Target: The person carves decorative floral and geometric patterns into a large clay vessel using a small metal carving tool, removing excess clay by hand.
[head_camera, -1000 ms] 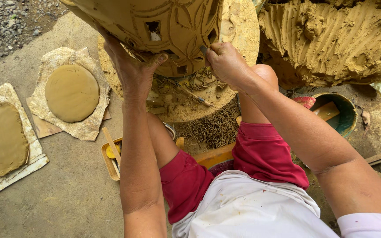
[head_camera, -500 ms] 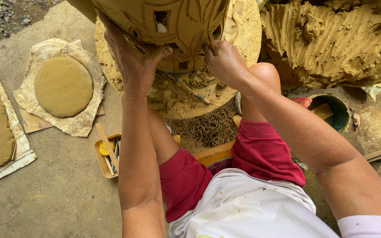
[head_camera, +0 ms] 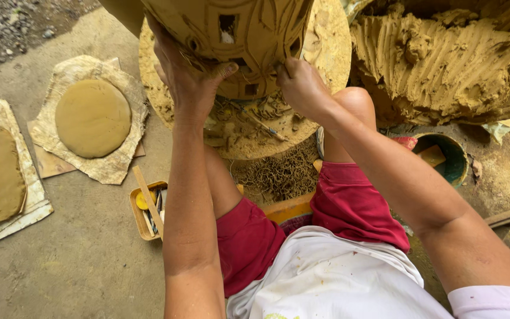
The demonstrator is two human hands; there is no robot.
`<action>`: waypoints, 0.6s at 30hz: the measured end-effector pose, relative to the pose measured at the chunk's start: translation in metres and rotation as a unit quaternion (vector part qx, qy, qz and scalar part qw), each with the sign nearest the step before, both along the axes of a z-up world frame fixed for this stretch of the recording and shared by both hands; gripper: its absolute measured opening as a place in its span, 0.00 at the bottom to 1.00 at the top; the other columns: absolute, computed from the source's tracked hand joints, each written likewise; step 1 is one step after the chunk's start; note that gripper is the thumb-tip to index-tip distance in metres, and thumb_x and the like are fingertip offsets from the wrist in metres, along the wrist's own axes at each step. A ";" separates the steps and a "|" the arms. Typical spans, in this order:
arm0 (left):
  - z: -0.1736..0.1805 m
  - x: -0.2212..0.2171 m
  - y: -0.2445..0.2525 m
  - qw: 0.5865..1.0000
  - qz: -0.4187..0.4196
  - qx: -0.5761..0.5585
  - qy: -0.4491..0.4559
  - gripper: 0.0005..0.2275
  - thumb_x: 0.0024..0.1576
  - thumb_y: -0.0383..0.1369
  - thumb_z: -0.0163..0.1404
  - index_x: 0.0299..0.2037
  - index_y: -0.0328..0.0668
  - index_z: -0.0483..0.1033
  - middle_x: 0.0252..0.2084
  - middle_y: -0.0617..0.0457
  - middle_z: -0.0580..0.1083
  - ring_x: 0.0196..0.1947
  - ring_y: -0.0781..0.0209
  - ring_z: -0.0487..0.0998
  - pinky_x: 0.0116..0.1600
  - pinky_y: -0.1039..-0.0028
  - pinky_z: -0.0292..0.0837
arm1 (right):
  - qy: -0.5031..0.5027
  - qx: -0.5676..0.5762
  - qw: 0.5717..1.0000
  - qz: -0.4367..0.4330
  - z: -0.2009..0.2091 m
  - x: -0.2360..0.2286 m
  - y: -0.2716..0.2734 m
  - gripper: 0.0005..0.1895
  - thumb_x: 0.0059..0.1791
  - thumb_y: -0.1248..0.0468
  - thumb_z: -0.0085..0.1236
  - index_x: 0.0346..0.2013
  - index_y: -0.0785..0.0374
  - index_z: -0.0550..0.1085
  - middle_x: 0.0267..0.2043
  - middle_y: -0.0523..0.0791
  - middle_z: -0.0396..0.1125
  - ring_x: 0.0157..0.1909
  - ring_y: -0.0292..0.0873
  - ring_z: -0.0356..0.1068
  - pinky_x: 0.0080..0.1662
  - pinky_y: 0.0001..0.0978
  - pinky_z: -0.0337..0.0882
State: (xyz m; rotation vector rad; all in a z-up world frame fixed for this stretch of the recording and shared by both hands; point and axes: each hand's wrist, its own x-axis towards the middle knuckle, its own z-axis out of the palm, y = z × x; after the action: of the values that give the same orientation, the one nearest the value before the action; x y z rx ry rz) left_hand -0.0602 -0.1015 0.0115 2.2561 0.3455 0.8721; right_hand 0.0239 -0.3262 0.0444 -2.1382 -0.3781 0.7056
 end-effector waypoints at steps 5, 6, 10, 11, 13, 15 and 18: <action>-0.009 0.002 0.002 1.000 0.003 0.006 0.020 0.68 0.40 0.65 0.72 0.78 0.54 0.26 0.83 0.49 0.48 0.82 0.42 0.52 0.81 0.35 0.37 | 0.024 0.014 1.000 -0.014 0.002 -0.007 -0.008 0.17 0.60 0.58 0.35 0.44 0.64 0.72 0.26 0.41 0.63 0.18 0.32 0.54 0.19 0.28 0.61; -0.010 0.004 0.003 0.999 0.015 0.014 0.037 0.68 0.40 0.65 0.71 0.79 0.55 0.26 0.83 0.52 0.50 0.82 0.44 0.55 0.80 0.30 0.31 | 0.032 0.036 0.999 -0.019 0.004 -0.006 -0.009 0.16 0.60 0.59 0.35 0.43 0.65 0.71 0.26 0.41 0.62 0.18 0.32 0.54 0.19 0.27 0.61; -0.018 0.006 0.005 1.000 0.008 0.006 0.023 0.68 0.39 0.63 0.72 0.77 0.56 0.25 0.83 0.51 0.48 0.82 0.42 0.54 0.79 0.27 0.32 | 0.065 0.090 0.993 -0.046 0.002 -0.011 -0.017 0.16 0.60 0.59 0.36 0.38 0.65 0.70 0.24 0.42 0.60 0.18 0.32 0.55 0.18 0.27 0.65; -0.019 0.006 0.005 0.999 0.016 0.014 0.030 0.68 0.38 0.63 0.72 0.78 0.56 0.25 0.83 0.49 0.47 0.81 0.42 0.54 0.78 0.28 0.31 | 0.072 0.095 0.991 -0.057 -0.001 -0.013 -0.020 0.16 0.60 0.59 0.36 0.36 0.65 0.69 0.24 0.42 0.59 0.17 0.33 0.55 0.17 0.28 0.66; -0.022 0.006 0.005 1.000 0.009 0.005 0.025 0.68 0.39 0.63 0.71 0.78 0.57 0.26 0.82 0.48 0.46 0.81 0.43 0.52 0.80 0.35 0.37 | 0.080 0.131 0.986 -0.066 -0.010 -0.017 -0.034 0.15 0.60 0.60 0.39 0.35 0.64 0.69 0.22 0.41 0.61 0.17 0.31 0.59 0.18 0.26 0.67; -0.022 0.003 0.004 0.999 -0.025 -0.026 -0.003 0.66 0.41 0.63 0.71 0.77 0.57 0.27 0.82 0.48 0.45 0.82 0.43 0.50 0.85 0.48 0.50 | 0.102 0.193 0.973 -0.079 -0.021 -0.017 -0.042 0.14 0.60 0.61 0.41 0.34 0.64 0.69 0.21 0.39 0.60 0.17 0.30 0.56 0.18 0.24 0.61; -0.013 0.001 0.003 1.000 -0.021 -0.020 0.000 0.68 0.40 0.67 0.72 0.77 0.54 0.26 0.81 0.46 0.48 0.80 0.43 0.52 0.87 0.51 0.52 | 0.154 0.293 0.939 -0.090 -0.027 -0.001 -0.045 0.14 0.60 0.61 0.43 0.32 0.62 0.68 0.17 0.36 0.54 0.15 0.30 0.47 0.17 0.24 0.48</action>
State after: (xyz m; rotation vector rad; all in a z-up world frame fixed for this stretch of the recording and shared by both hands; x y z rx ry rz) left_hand -0.0593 -0.0983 -0.0019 2.2187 0.3118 0.8356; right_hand 0.0233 -0.3710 0.0177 -1.4503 -0.1855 0.7022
